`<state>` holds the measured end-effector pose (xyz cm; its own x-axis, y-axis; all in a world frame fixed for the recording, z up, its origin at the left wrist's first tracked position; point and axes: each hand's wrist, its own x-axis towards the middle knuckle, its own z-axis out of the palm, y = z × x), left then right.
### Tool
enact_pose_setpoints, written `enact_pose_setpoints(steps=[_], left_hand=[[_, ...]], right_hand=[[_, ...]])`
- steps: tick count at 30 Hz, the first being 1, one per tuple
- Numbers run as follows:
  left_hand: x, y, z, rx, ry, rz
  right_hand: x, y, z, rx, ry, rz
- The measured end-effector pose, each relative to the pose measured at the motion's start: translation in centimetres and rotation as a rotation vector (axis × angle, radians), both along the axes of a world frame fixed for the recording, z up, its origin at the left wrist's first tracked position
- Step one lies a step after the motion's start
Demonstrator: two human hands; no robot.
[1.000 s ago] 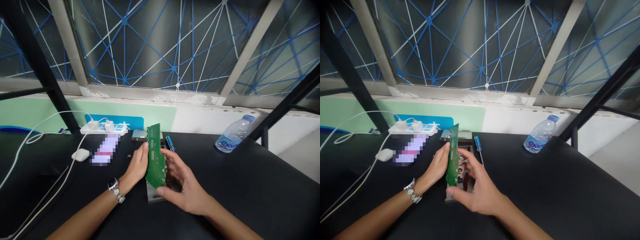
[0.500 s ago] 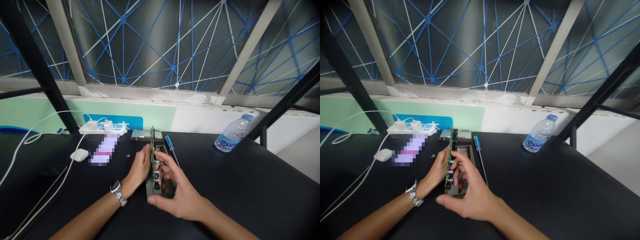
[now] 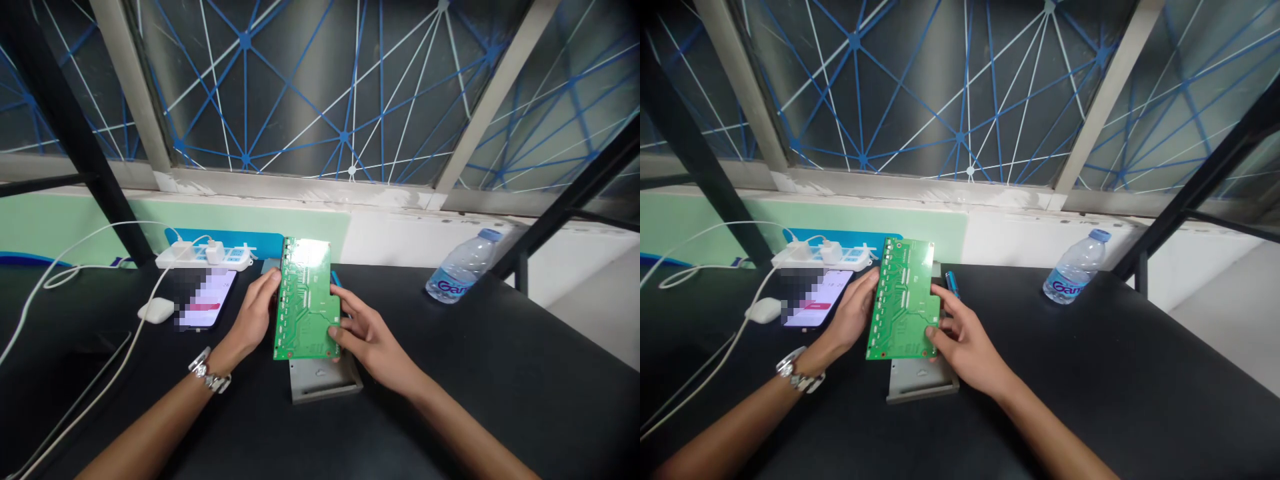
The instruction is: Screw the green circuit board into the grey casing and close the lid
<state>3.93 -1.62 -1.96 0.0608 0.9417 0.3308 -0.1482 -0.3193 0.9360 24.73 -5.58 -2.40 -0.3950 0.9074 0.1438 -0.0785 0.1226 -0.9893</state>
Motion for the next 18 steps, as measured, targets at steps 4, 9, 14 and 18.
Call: enact_pose_setpoints(steps=[4,9,14,18], left_hand=[[0.1,0.0,-0.2,0.001,-0.079,-0.06],[0.2,-0.5,-0.3,-0.126,-0.089,-0.171],[0.5,-0.9,-0.9,-0.115,-0.045,-0.202],[0.9,-1.3,-1.7,-0.202,-0.089,-0.38]], right_hand=[[-0.5,0.0,-0.6,0.026,0.009,0.065],[-0.8,0.0,-0.7,0.041,0.0,0.109],[-1.0,-0.5,-0.1,0.022,0.002,0.138],[-1.1,-1.0,0.7,0.006,-0.015,0.21]])
